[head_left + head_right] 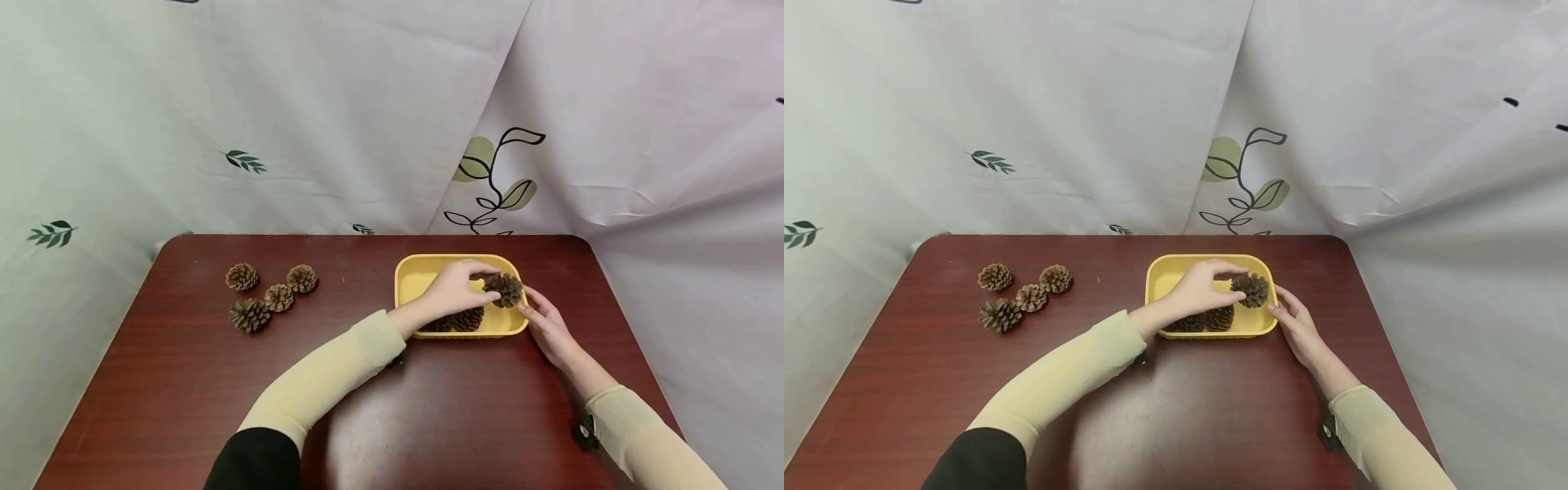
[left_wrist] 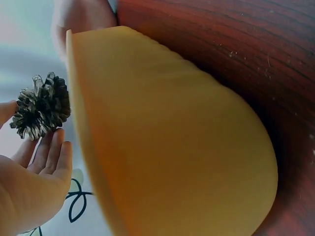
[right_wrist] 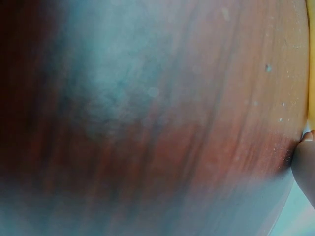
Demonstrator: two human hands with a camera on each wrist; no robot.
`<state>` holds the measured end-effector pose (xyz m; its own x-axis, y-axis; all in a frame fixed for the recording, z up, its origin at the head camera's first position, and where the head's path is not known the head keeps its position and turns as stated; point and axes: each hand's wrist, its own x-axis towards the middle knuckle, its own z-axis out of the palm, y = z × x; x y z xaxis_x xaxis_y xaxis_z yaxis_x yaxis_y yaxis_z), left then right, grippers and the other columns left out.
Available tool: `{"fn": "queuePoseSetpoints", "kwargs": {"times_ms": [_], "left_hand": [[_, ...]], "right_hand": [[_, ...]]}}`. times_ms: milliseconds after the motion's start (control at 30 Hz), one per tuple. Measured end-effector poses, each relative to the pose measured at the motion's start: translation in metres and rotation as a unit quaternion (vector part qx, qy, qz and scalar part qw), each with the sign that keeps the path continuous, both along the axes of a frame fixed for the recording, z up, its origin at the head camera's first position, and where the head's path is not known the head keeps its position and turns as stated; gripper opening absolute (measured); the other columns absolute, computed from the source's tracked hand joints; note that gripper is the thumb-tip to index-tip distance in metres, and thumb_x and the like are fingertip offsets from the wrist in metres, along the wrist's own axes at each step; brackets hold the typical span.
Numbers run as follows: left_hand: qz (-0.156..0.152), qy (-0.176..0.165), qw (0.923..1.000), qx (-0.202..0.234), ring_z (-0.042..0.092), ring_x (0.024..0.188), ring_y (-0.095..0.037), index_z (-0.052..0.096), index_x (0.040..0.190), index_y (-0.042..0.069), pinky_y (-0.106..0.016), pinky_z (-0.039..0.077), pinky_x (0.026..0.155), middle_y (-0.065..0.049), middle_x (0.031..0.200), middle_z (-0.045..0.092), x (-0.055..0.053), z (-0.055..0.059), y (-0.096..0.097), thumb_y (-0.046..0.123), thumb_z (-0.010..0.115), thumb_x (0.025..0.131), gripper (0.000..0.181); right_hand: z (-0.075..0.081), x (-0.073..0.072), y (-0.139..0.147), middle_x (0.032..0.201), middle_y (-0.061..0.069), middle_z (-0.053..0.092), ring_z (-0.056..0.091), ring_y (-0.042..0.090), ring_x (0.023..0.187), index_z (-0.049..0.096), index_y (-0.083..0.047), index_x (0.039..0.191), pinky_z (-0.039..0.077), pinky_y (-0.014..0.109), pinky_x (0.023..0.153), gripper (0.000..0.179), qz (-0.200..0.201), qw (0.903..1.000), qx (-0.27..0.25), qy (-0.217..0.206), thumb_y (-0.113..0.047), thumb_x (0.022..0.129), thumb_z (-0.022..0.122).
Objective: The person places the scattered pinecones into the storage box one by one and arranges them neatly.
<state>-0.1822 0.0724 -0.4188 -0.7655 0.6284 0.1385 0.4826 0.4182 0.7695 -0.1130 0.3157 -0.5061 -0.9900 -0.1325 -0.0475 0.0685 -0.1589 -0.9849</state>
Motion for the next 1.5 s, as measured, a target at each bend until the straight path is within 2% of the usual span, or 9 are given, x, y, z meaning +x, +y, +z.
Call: {"fn": "queuePoseSetpoints", "kwargs": {"times_ms": [167, 500, 833, 1300, 1500], "left_hand": [[-0.018, 0.017, 0.9990, -0.036, 0.067, 0.133, -0.019, 0.071, 0.138, 0.009, -0.023, 0.049, 0.117, -0.005, 0.139, 0.073, -0.001, -0.006, 0.010, 0.025, 0.082, 0.094, 0.048], [-0.026, 0.052, 0.9938, -0.095, 0.066, 0.133, -0.017, 0.072, 0.138, 0.012, -0.024, 0.049, 0.117, -0.002, 0.139, 0.073, -0.004, -0.010, 0.015, 0.030, 0.080, 0.095, 0.047], [-0.053, 0.065, 0.9856, -0.147, 0.068, 0.128, -0.013, 0.074, 0.135, 0.015, -0.021, 0.051, 0.113, 0.002, 0.135, 0.075, -0.004, -0.013, 0.020, 0.034, 0.079, 0.095, 0.044], [-0.092, 0.065, 0.9786, -0.172, 0.069, 0.124, -0.009, 0.075, 0.133, 0.017, -0.017, 0.051, 0.110, 0.005, 0.133, 0.075, -0.006, -0.020, 0.029, 0.038, 0.078, 0.097, 0.042], [-0.099, 0.064, 0.9760, -0.183, 0.069, 0.123, -0.009, 0.075, 0.131, 0.017, -0.017, 0.051, 0.109, 0.005, 0.130, 0.076, -0.006, -0.024, 0.032, 0.036, 0.077, 0.098, 0.038]], "right_hand": [[-0.001, 0.000, 0.001, 0.131, -0.021, 0.067, 0.062, -0.008, 0.122, 0.059, -0.032, 0.134, 0.051, 0.009, 0.101, 0.043, 0.009, 0.9999, -0.011, 0.008, 0.000, 0.110, 0.044], [-0.001, 0.000, 0.001, 0.127, -0.017, 0.071, 0.066, -0.004, 0.116, 0.060, -0.030, 0.134, 0.054, 0.012, 0.098, 0.043, 0.009, 0.9998, -0.014, 0.008, 0.001, 0.110, 0.043], [-0.001, 0.000, 0.001, 0.129, -0.016, 0.070, 0.066, -0.004, 0.117, 0.058, -0.024, 0.137, 0.054, 0.012, 0.098, 0.040, 0.013, 0.9994, -0.028, 0.015, 0.002, 0.110, 0.042], [-0.002, 0.000, 0.002, 0.130, -0.016, 0.069, 0.065, -0.003, 0.118, 0.056, -0.020, 0.140, 0.053, 0.012, 0.099, 0.038, 0.018, 0.9994, -0.023, 0.018, 0.000, 0.111, 0.042], [-0.003, -0.001, 0.002, 0.128, -0.013, 0.071, 0.066, -0.001, 0.117, 0.055, -0.016, 0.142, 0.054, 0.013, 0.099, 0.038, 0.022, 0.9991, -0.029, 0.022, 0.001, 0.111, 0.041]]}}
